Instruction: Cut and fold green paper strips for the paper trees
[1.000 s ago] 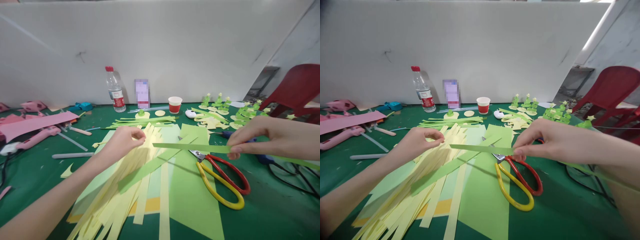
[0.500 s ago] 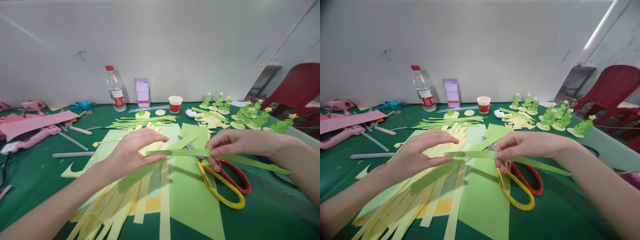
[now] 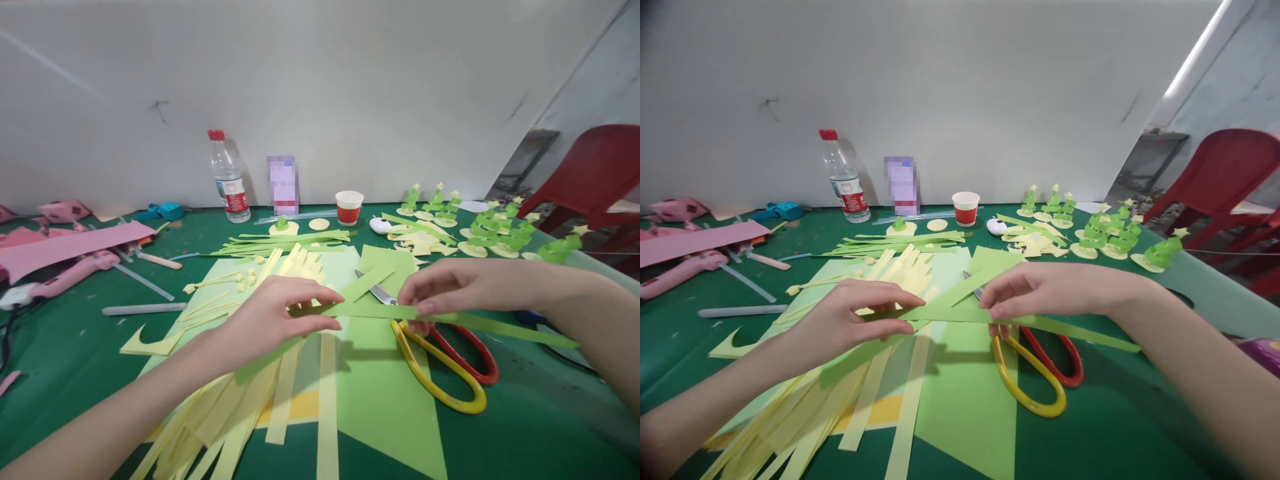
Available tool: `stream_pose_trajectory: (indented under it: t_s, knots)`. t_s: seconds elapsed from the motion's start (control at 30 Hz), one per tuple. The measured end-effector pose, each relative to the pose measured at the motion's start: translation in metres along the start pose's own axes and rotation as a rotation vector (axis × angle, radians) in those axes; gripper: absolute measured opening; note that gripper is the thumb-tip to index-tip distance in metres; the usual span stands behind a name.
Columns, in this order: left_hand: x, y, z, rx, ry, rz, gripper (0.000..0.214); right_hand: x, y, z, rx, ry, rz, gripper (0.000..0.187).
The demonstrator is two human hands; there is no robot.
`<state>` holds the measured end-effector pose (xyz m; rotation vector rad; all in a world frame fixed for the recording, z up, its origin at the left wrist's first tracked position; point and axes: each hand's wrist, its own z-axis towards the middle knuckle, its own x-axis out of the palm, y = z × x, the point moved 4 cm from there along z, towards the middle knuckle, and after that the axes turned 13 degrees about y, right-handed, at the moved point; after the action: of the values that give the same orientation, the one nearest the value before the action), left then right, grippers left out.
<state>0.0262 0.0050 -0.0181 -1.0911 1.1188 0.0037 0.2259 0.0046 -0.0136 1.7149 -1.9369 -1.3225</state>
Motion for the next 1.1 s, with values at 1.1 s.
stream_pose_trajectory:
  t_s: [1.1]
  knots:
    - [0.02,-0.007,-0.003,-0.134,0.249,-0.238,0.025,0.04,0.021,0.018,-0.109,-0.394,-0.473,0.019]
